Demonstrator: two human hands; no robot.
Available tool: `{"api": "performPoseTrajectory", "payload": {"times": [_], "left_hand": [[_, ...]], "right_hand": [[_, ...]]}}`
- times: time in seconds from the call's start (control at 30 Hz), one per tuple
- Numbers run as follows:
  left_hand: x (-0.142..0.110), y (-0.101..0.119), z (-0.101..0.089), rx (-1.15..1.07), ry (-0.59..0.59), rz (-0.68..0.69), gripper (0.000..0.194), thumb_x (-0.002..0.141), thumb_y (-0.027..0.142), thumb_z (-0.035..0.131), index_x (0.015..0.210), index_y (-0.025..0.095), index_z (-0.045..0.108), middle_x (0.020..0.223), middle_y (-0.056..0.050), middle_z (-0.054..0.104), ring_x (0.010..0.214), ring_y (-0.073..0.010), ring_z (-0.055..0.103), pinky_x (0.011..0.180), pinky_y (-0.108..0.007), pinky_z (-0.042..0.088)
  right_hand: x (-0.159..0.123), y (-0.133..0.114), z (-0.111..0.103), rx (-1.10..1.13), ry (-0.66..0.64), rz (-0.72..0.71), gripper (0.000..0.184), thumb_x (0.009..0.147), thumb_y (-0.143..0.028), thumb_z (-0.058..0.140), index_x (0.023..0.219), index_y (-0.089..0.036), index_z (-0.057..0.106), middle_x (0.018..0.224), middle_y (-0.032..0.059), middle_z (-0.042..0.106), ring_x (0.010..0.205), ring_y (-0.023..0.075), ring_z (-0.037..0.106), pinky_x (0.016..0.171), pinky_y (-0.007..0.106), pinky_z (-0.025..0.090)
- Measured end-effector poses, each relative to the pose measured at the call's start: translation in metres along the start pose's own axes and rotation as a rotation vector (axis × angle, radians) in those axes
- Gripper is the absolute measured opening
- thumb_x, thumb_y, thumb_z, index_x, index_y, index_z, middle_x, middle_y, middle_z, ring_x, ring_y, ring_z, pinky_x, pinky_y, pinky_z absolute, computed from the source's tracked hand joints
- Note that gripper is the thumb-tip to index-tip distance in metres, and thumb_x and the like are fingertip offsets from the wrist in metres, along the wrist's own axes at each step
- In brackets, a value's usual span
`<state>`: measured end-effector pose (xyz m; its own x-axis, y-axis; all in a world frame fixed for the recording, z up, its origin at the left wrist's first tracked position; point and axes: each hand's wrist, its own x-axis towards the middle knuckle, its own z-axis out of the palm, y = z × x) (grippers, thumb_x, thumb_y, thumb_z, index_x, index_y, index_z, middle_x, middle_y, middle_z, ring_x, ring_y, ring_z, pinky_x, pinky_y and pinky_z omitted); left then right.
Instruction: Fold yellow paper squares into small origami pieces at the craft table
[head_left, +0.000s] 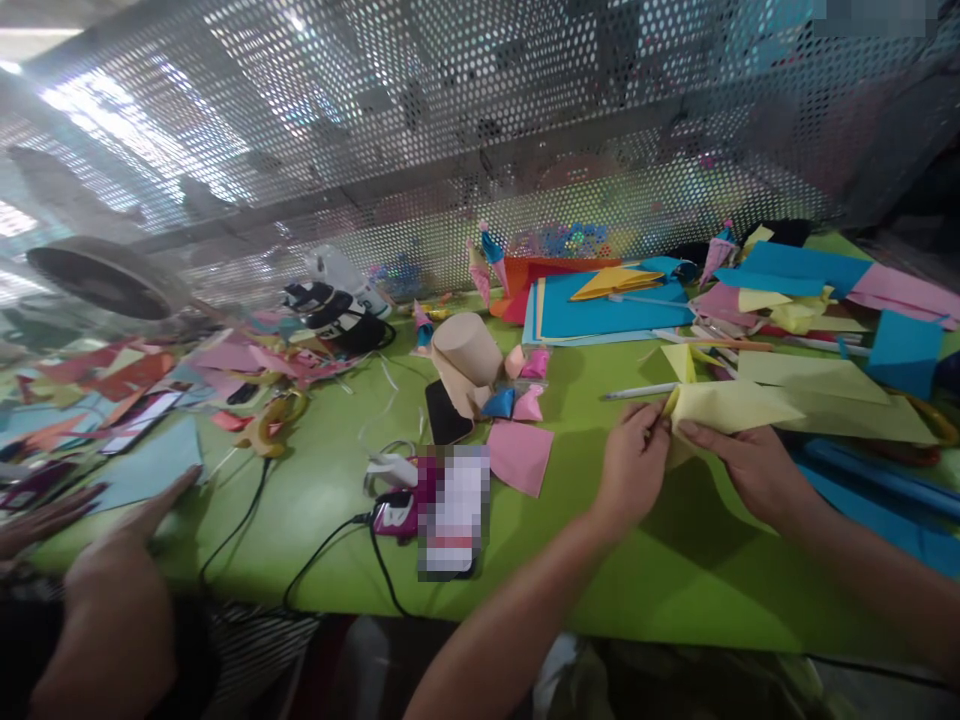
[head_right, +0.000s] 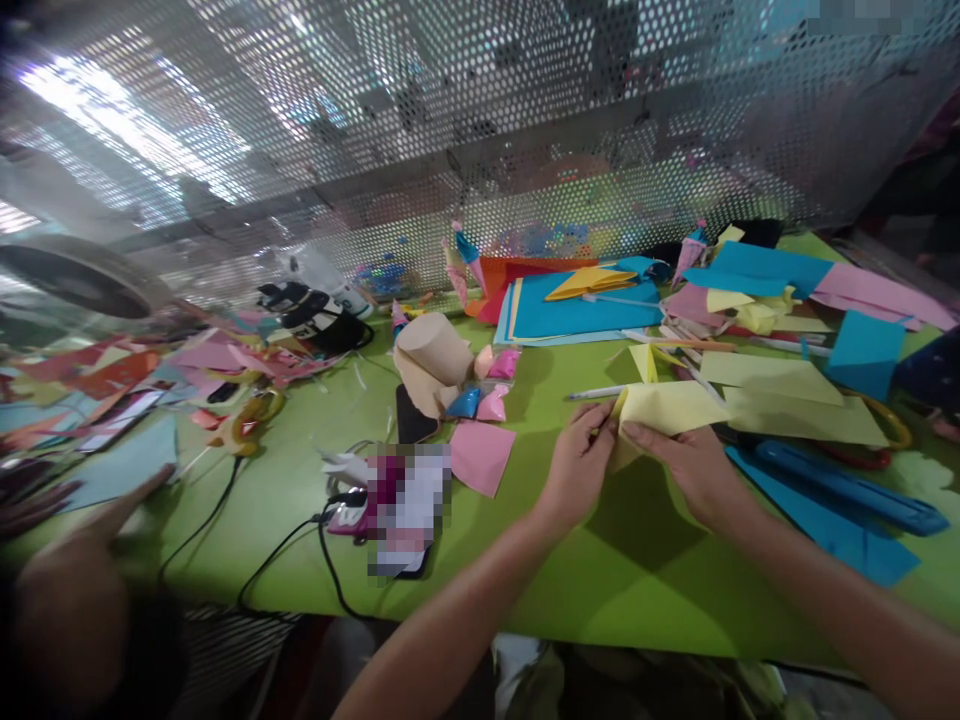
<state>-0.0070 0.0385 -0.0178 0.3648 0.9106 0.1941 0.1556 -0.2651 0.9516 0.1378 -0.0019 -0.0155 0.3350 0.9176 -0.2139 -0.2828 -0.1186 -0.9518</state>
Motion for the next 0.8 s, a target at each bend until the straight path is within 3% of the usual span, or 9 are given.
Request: {"api": "performPoseTrajectory", "payload": {"times": [0.27,0.43,0.63,0.8], "left_hand": [[0.001,-0.003,0.001,0.015,0.085,0.021,0.037,0.097,0.007,0.054,0.122,0.02,0.077,0.125,-0.012,0.074,0.117,-0.0237,0.068,0.108,-0.038,0.053],[-0.001,-0.003,0.0,-0.01,0.084,0.024,0.041,0.091,0.001,0.055,0.12,0.02,0.077,0.123,-0.01,0.074,0.115,-0.0228,0.068,0.099,-0.034,0.056],[-0.003,-0.002,0.001,-0.05,0.046,-0.049,0.031,0.095,0.011,0.064,0.121,0.019,0.079,0.119,-0.009,0.075,0.106,-0.0206,0.07,0.082,-0.026,0.056],[-0.004,-0.006,0.002,-0.033,-0.017,-0.095,0.037,0.096,0.012,0.061,0.126,0.024,0.078,0.112,-0.005,0.078,0.098,-0.0183,0.072,0.083,-0.027,0.056]], "right_hand": [[0.0,0.006,-0.008,-0.1,-0.081,-0.048,0.06,0.065,-0.053,0.1,0.116,-0.03,0.08,0.125,0.0065,0.082,0.121,0.0345,0.073,0.1,0.048,0.064],[0.002,0.009,-0.009,-0.143,-0.037,-0.051,0.053,0.063,-0.052,0.1,0.107,-0.032,0.079,0.114,0.0051,0.084,0.111,0.0341,0.075,0.093,0.048,0.066],[0.006,0.01,-0.012,-0.186,0.025,-0.096,0.041,0.065,-0.049,0.097,0.1,-0.033,0.08,0.103,0.0048,0.083,0.1,0.0334,0.076,0.076,0.044,0.066],[0.007,0.009,-0.011,-0.219,0.049,-0.138,0.038,0.065,-0.051,0.094,0.093,-0.03,0.079,0.091,0.0045,0.082,0.084,0.0297,0.074,0.063,0.04,0.062]]}}
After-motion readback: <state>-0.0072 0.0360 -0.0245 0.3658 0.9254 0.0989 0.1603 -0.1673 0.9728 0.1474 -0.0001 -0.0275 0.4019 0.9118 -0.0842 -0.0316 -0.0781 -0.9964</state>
